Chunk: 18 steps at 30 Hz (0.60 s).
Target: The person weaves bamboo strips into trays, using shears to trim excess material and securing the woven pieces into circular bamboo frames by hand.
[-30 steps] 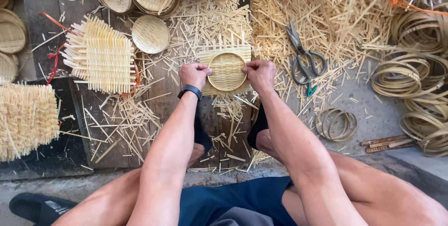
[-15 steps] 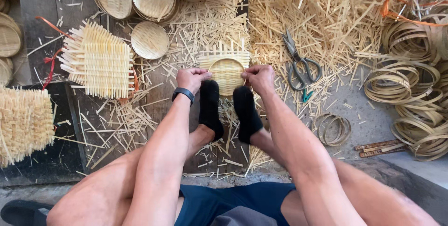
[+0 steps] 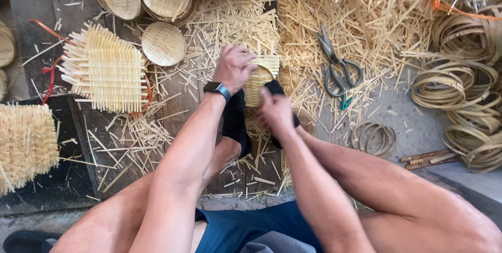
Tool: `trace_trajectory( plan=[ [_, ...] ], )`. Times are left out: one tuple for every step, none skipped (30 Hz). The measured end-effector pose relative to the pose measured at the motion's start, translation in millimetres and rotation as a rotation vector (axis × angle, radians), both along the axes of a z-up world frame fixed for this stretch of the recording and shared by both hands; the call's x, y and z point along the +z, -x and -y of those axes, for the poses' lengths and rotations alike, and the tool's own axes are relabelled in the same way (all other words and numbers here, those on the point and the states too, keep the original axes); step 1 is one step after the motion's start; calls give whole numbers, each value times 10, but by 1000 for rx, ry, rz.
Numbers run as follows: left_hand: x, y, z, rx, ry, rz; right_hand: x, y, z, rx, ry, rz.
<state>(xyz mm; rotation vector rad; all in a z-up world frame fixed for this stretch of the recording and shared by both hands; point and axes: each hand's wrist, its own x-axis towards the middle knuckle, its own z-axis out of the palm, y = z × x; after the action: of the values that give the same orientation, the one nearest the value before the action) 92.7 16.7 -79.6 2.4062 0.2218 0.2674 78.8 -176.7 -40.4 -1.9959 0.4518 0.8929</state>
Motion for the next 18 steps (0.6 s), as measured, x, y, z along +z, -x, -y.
trace_trajectory(
  plan=[
    [-27, -34, 44, -127, -5, 193, -68, 189, -41, -122, -119, -284],
    [-73, -30, 97, -89, 28, 194, -188, 328, -97, -224, -206, -242],
    [-129, -22, 141, -51, 58, 196, -340, 383, -159, -324, -295, -197],
    [-197, -40, 156, -14, 89, 199, -493, 416, -184, -293, -222, -101],
    [-282, -26, 170, 3, 140, 115, -633, 495, -183, -257, -142, -18],
    [-366, -17, 178, 19, 192, 31, -753, 558, -163, -219, -62, 64],
    [-435, -29, 166, 35, 239, -49, -841, 583, -138, -170, -116, 226],
    [-492, -55, 159, 49, 284, -64, -889, 602, -113, -118, -172, 386],
    [-536, -96, 151, 63, 329, -78, -898, 606, -110, -63, -230, 547],
    [-560, -110, 149, 76, 373, -91, -850, 610, -108, -65, -179, 424],
    [-566, -128, 140, 99, 357, -151, -753, 595, -103, -66, -132, 305],
    [-560, -146, 130, 122, 340, -211, -619, 569, -104, -64, -85, 185],
    [-551, -196, 114, 142, 322, -266, -475, 477, -108, 30, -26, 180],
    [-546, -234, 105, 164, 394, -260, -331, 344, -87, 124, 34, 174],
    [-556, -231, 107, 187, 468, -260, -202, 218, -47, 219, 97, 162],
    [-580, -237, 105, 210, 543, -259, -106, 64, 3, 145, 106, 390],
    [-617, -229, 99, 213, 606, -288, -57, -100, 44, 71, 114, 614],
    [-660, -226, 91, 216, 668, -317, -67, -300, 38, 69, 63, 516]
  ],
)
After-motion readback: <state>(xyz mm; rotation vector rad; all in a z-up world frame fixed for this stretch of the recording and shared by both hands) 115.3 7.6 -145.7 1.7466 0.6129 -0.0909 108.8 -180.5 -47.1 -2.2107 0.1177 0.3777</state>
